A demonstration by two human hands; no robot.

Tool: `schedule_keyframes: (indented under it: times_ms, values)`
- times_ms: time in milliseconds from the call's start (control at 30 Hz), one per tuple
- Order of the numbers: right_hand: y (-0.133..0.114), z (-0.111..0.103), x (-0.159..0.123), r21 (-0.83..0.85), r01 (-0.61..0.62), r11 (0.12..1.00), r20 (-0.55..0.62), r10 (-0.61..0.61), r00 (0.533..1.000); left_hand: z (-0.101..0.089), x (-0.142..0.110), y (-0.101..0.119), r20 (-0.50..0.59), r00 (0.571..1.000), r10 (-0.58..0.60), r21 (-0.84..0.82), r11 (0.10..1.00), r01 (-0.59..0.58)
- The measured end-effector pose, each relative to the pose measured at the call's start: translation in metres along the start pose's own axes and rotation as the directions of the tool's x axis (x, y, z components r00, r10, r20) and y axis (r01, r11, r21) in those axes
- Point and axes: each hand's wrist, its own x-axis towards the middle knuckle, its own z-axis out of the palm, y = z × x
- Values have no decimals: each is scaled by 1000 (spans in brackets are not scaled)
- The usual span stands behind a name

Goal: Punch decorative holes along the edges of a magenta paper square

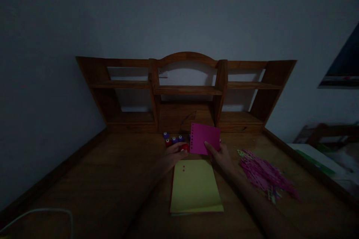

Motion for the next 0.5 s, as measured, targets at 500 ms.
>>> schedule_keyframes:
  times_ms: [500]
  values:
    - [-9, 3, -3, 48, -37, 998, -58, 40, 998, -7, -1, 4, 77, 984, -162, -322, 930, 178]
